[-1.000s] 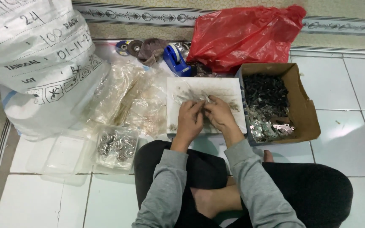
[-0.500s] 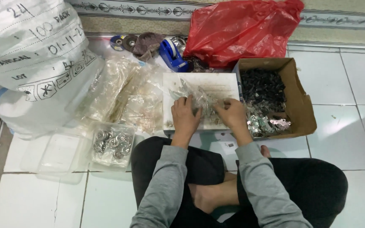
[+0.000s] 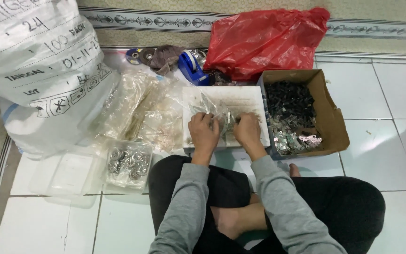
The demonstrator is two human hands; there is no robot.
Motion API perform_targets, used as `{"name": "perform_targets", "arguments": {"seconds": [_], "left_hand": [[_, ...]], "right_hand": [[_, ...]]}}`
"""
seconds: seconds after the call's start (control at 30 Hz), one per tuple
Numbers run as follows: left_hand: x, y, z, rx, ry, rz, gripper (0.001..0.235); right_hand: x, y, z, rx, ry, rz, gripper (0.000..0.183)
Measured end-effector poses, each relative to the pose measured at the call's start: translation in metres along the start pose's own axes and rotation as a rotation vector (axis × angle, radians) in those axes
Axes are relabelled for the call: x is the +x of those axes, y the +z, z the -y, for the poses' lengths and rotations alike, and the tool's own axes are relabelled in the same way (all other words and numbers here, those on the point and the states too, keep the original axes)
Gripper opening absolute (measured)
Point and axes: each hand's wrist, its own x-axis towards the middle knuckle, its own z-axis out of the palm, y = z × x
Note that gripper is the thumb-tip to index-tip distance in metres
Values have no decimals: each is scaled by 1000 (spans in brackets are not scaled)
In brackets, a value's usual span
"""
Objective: The person sits on the floor and sorts small metal hardware parts from a cardboard box into a white tray and plastic bags. They pick up items, separate them by type, and place them into the tray or bags.
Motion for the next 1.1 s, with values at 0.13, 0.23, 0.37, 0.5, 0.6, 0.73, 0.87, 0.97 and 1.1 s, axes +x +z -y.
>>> {"name": "perform_targets", "arguments": {"seconds": [0.13, 0.23, 0.37, 0.5, 0.6, 0.73, 0.87, 0.97, 1.1], "left_hand": [[2, -8, -6, -30, -28, -25, 14], [4, -9, -8, -84, -59, -14, 14], [4, -16, -11, -120, -48, -17, 15], [4, -20, -11, -155, -21, -7, 19], [3, -14, -10, -161, -39, 31, 18], [2, -17, -12, -159, -30, 58, 18], [2, -20, -14, -169, -45, 66, 17], [2, -19, -13, -190, -48, 47, 18], [4, -25, -18, -233, -71, 48, 21]], "right_hand": [[5, -8, 2, 63, 47, 75, 31], [-1, -22, 17, 59, 65, 83, 31], [-10, -31, 24, 137, 119, 113, 39], [-2, -26, 14, 186, 165, 165, 37], [-10, -36, 23, 167, 175, 169, 36], [-1, -30, 18, 83, 112, 172, 28], [-12, -45, 36, 76, 160, 150, 33], [-10, -47, 39, 92, 192, 154, 37], [-2, -28, 26, 143, 240, 166, 32]]}}
